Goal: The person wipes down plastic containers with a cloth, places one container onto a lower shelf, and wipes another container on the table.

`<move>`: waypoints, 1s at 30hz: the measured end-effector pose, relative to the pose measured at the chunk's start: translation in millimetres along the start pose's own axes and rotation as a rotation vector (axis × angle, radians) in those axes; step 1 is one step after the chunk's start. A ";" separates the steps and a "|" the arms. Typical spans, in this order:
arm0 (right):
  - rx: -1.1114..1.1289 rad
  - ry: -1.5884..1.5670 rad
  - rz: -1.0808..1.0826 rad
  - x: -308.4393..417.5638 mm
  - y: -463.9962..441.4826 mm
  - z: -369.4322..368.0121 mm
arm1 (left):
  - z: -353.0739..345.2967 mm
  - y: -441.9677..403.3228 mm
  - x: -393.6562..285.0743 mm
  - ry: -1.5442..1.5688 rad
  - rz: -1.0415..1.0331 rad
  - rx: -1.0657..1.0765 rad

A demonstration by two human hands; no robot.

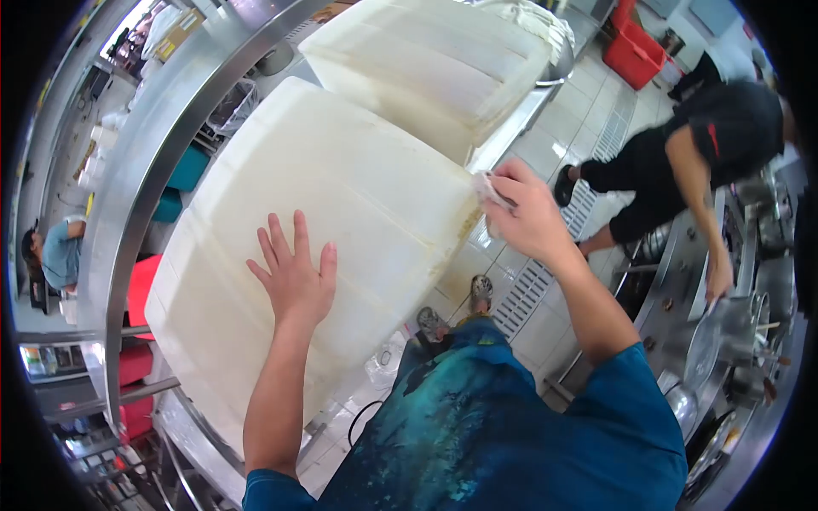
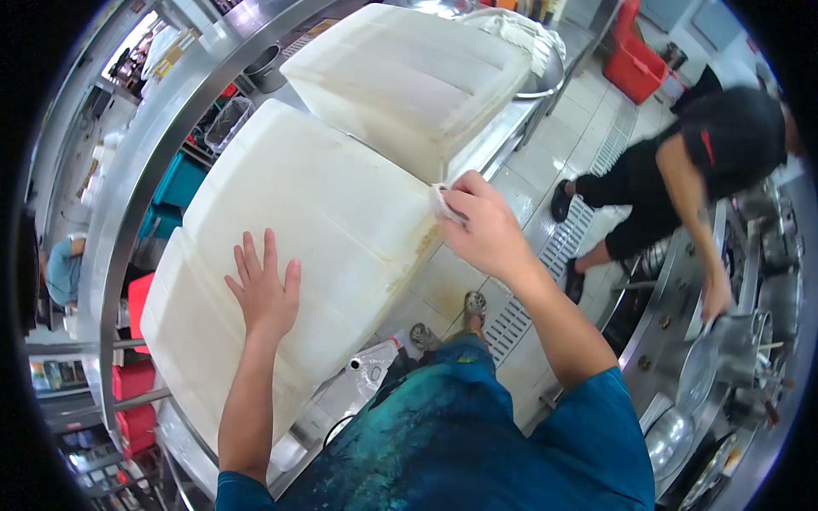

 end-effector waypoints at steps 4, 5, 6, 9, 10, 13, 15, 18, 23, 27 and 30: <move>0.253 -0.040 0.037 3.0 -44.2 -24.2 | 0.5 1.4 -1.9 0.030 -0.013 -0.024; 0.330 0.023 0.118 -11.0 -68.7 -43.6 | 0.4 0.6 -0.7 0.040 0.001 -0.015; 0.410 0.088 0.204 -18.6 -93.5 -60.8 | 0.4 0.2 -1.2 0.034 -0.014 -0.031; 0.268 0.053 0.165 0.6 -165.8 -117.0 | -3.8 2.2 0.9 0.021 -0.014 -0.045; 0.197 0.050 0.284 3.2 -190.4 -137.9 | -3.2 -0.6 -0.1 0.004 -0.024 -0.064; 0.177 0.097 0.295 11.0 -212.6 -157.8 | -0.3 -0.9 -1.1 0.025 -0.012 -0.067; 0.247 0.001 0.344 10.5 -187.2 -141.5 | 0.6 0.2 -0.2 0.061 -0.016 -0.064; 0.429 0.168 0.401 9.3 -107.0 -93.1 | 2.8 -0.3 6.9 0.174 0.007 -0.097; 0.582 0.155 0.500 18.4 -68.9 -66.1 | -2.9 6.4 14.1 0.358 0.013 -0.161; 0.554 0.213 0.693 51.5 -176.2 -155.1 | 0.0 6.1 14.3 0.353 -0.041 -0.234; 0.332 0.227 0.745 56.5 -288.3 -263.1 | 3.4 3.6 11.6 0.328 -0.032 -0.249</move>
Point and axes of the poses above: each hand's wrist, its own y-axis away from the middle knuckle, its own z-axis out of the back of the hand, x = y × z, the point moved 3 cm from there along -y, towards the middle knuckle, and after that the axes turned 2 degrees about x, right-handed, at the moved point
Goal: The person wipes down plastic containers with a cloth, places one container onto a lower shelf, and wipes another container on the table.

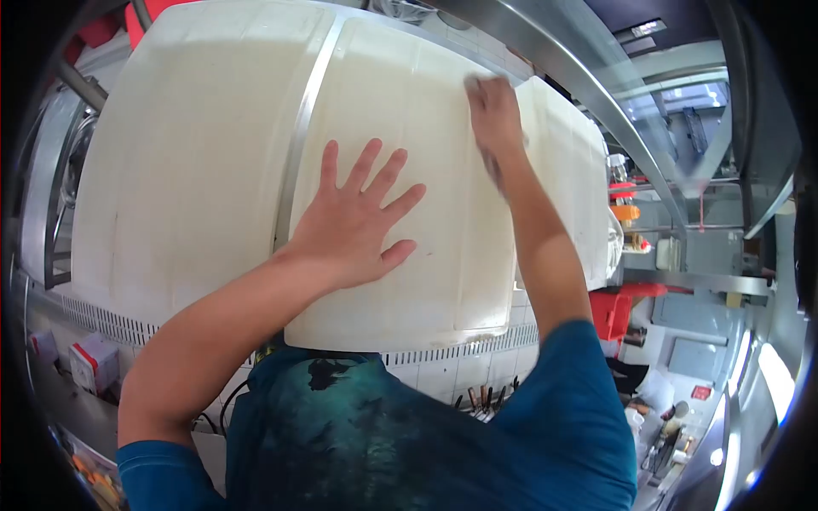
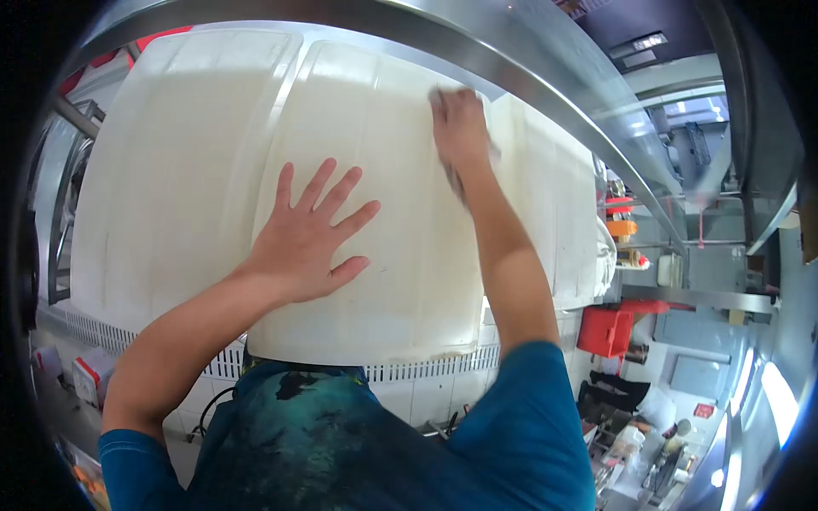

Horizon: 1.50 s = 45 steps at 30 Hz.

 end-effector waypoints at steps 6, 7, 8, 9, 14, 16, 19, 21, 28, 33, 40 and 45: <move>0.101 -0.262 0.292 59.6 -65.1 -54.7 | 11.2 4.7 -3.8 0.024 0.073 -0.060; 0.197 -0.114 0.562 91.1 -42.9 -56.0 | 8.0 7.2 -2.1 0.083 0.108 -0.129; 0.099 -0.391 0.589 122.4 3.5 -31.9 | 1.6 8.9 2.6 0.061 0.113 -0.138; 0.269 -0.517 0.511 145.2 43.3 -0.6 | -0.5 11.7 11.6 0.229 0.152 -0.324; 0.636 -0.865 0.681 148.2 208.8 102.2 | 33.4 52.1 -5.4 0.533 0.348 -0.919; 0.844 -0.927 0.723 127.6 231.1 131.5 | 38.9 95.2 -33.3 0.698 0.457 -1.152; 0.927 -1.119 0.424 76.2 217.8 151.5 | 0.0 139.3 -75.9 0.765 0.846 -1.304; 0.788 -1.379 0.173 40.2 214.6 148.8 | -42.6 158.0 -97.9 0.723 1.078 -1.349; -0.082 -1.658 -0.254 -30.4 264.6 175.0 | -106.2 135.4 -170.2 1.729 1.232 -0.795; -0.335 -0.962 -0.349 -39.9 338.7 218.8 | -104.2 98.7 -173.0 1.838 1.187 -0.596; -0.378 -1.096 -0.867 -2.2 467.8 211.9 | -112.7 120.3 -163.1 1.640 1.088 -0.597; -0.511 -1.293 -0.855 31.3 541.8 202.9 | -98.7 169.4 -158.4 1.616 1.114 -0.548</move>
Point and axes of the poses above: each hand's wrist, its own y-axis away from the middle knuckle, its own z-axis out of the back of the hand, x = y × z, the point moved 3 cm from there along -y, towards the middle knuckle, and after that the axes turned 2 degrees about x, right-handed, at the moved point
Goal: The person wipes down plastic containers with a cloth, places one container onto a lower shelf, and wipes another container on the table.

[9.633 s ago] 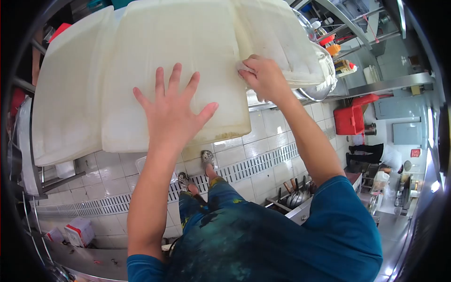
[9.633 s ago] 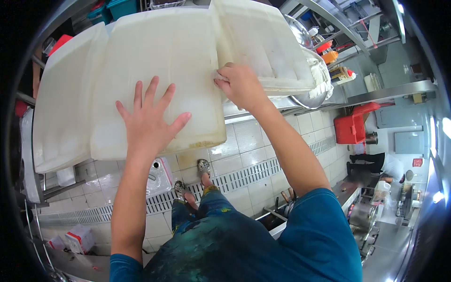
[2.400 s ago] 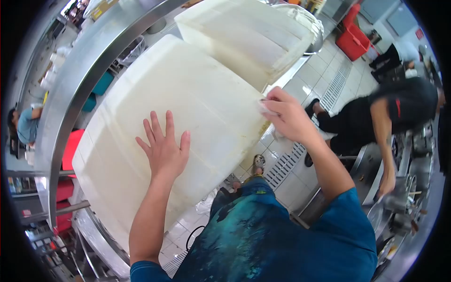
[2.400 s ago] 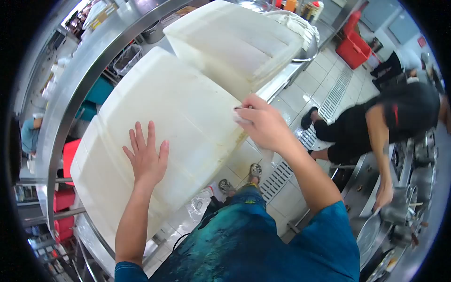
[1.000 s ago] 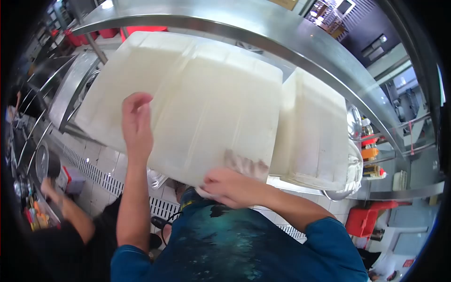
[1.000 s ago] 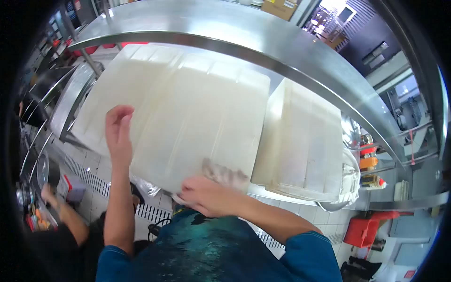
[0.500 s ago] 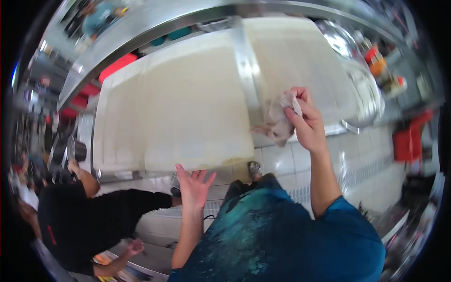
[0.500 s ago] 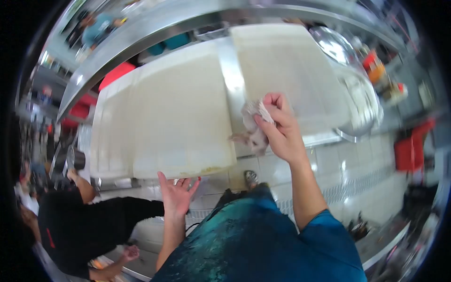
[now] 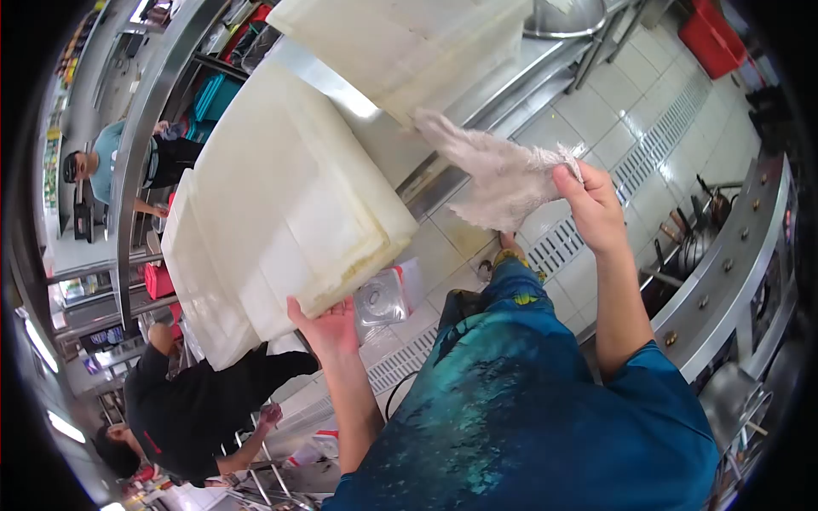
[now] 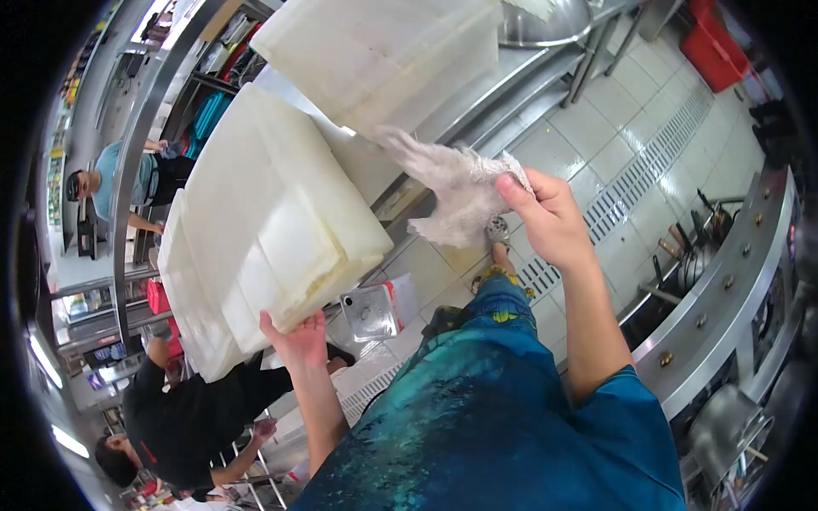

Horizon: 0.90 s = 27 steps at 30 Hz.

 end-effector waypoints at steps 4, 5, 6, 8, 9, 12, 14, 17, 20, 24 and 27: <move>0.118 -0.166 -0.054 -28.5 21.0 12.4 | 28.6 35.3 -5.7 -0.003 0.069 0.013; 0.119 -0.175 -0.057 -34.4 21.9 11.4 | 34.0 43.0 -5.1 0.019 0.137 0.023; 0.153 -0.319 -0.099 -38.7 21.7 6.6 | 33.4 53.1 -8.1 0.039 0.166 0.071; 0.254 -0.527 -0.220 -54.1 21.1 4.1 | 36.6 48.5 -4.9 0.000 0.140 0.084; 0.266 -0.536 -0.228 -58.0 19.8 2.0 | 37.7 48.3 -2.8 -0.029 0.117 0.097; 0.473 -0.679 -0.279 -56.0 22.7 -21.3 | 26.3 41.0 -9.5 -0.133 0.021 0.035; 0.581 -0.625 -0.283 -48.1 19.5 -30.3 | 27.7 31.9 -17.5 -0.169 0.010 0.025; 0.892 -0.288 -0.221 -43.5 18.3 -44.5 | 28.0 45.4 -36.6 -0.461 -0.098 -0.277; 1.132 -0.258 0.205 9.3 17.5 -79.1 | -14.5 90.3 -32.6 -0.775 -0.765 -0.031; 1.400 -0.234 0.274 22.3 8.2 -81.9 | -95.7 142.3 16.0 -1.481 -0.686 0.623; 1.194 -0.262 0.103 2.3 -10.9 -38.8 | -104.1 137.5 28.0 -1.622 -0.560 0.625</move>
Point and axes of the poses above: each hand's wrist, its own y-axis away from the middle knuckle, its own z-axis out of the back of the hand, x = y × z, the point moved 3 cm from there along -y, towards the middle knuckle, and after that the axes turned 2 degrees about x, right-handed, at the moved point
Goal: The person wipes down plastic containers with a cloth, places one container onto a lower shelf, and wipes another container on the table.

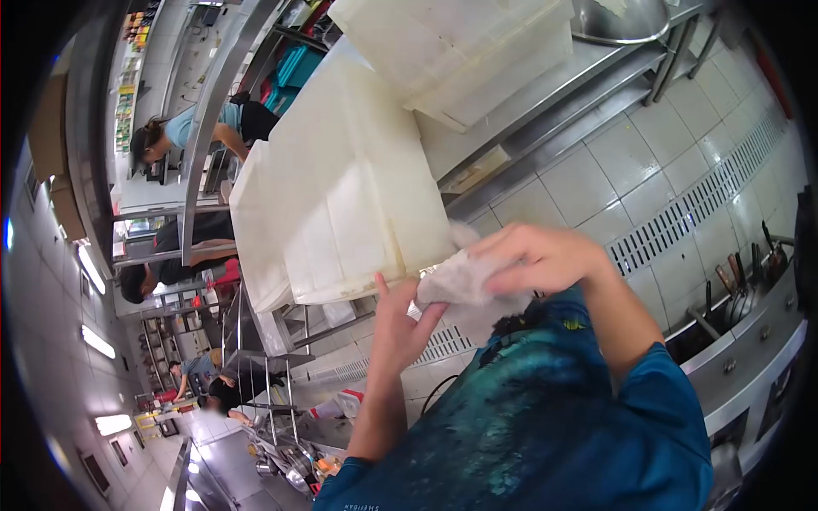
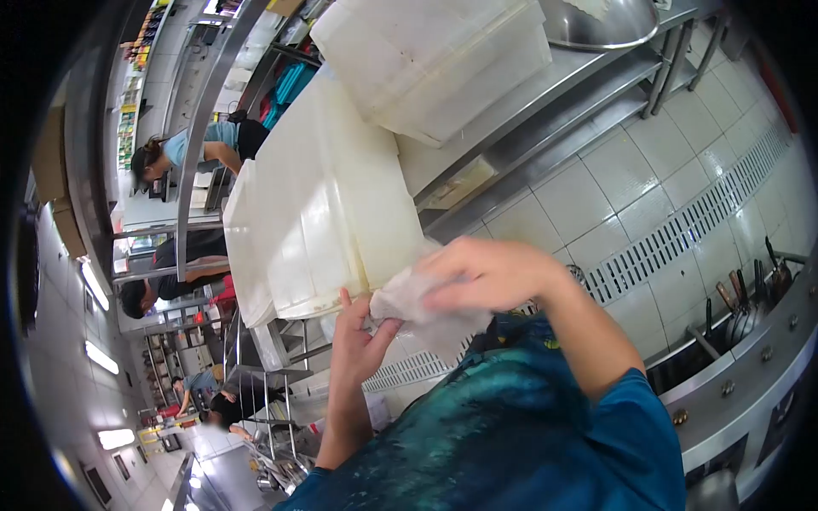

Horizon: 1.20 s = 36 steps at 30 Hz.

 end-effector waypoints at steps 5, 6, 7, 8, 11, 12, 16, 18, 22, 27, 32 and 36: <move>-1.143 0.176 -0.365 -76.5 76.3 3.3 | -11.3 -5.3 -19.9 0.155 0.227 -0.208; -1.126 0.173 -0.373 -83.7 79.3 -11.8 | -17.6 -11.1 -24.8 0.090 0.207 -0.139; -1.052 -0.291 -0.392 -96.0 77.8 -31.0 | -23.5 -19.8 -30.0 0.023 0.177 -0.070; -0.944 -0.758 -0.402 -106.7 71.1 -50.4 | -29.8 -24.8 -37.8 0.022 0.188 -0.070; -0.720 -1.243 -0.098 -129.0 42.1 -74.1 | -31.9 -33.4 -63.3 0.091 -0.261 0.261; -0.653 -1.414 0.035 -136.8 34.9 -71.7 | -4.9 -41.0 -46.3 0.089 -0.112 0.314; -0.717 -1.273 0.199 -111.8 0.1 -29.7 | 132.6 -112.2 63.6 -0.124 -0.099 -0.289; -0.872 -1.120 0.397 -115.8 -16.4 -13.0 | 175.1 -147.6 148.3 -0.184 -0.073 -0.315; -0.982 -0.206 0.308 -133.7 -74.1 -45.6 | 151.5 -171.4 210.5 -0.432 -0.125 -0.284; -0.924 0.335 0.106 -172.8 -104.4 -57.9 | 129.2 -158.9 196.4 -0.534 -0.043 -0.246; -1.066 0.225 0.193 -209.4 -229.9 116.3 | 134.4 -150.4 197.2 -0.519 -0.051 -0.162; -1.055 0.297 0.045 -190.5 -254.0 158.5 | 132.5 -150.6 195.2 -0.490 -0.088 -0.156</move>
Point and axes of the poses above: each hand's wrist, its own y-axis away from the middle knuckle, its own z-axis out of the back of the hand, x = y × z, the point moved 3 cm from there along -y, towards the middle knuckle, and after that the axes turned 2 degrees about x, right-handed, at the moved point
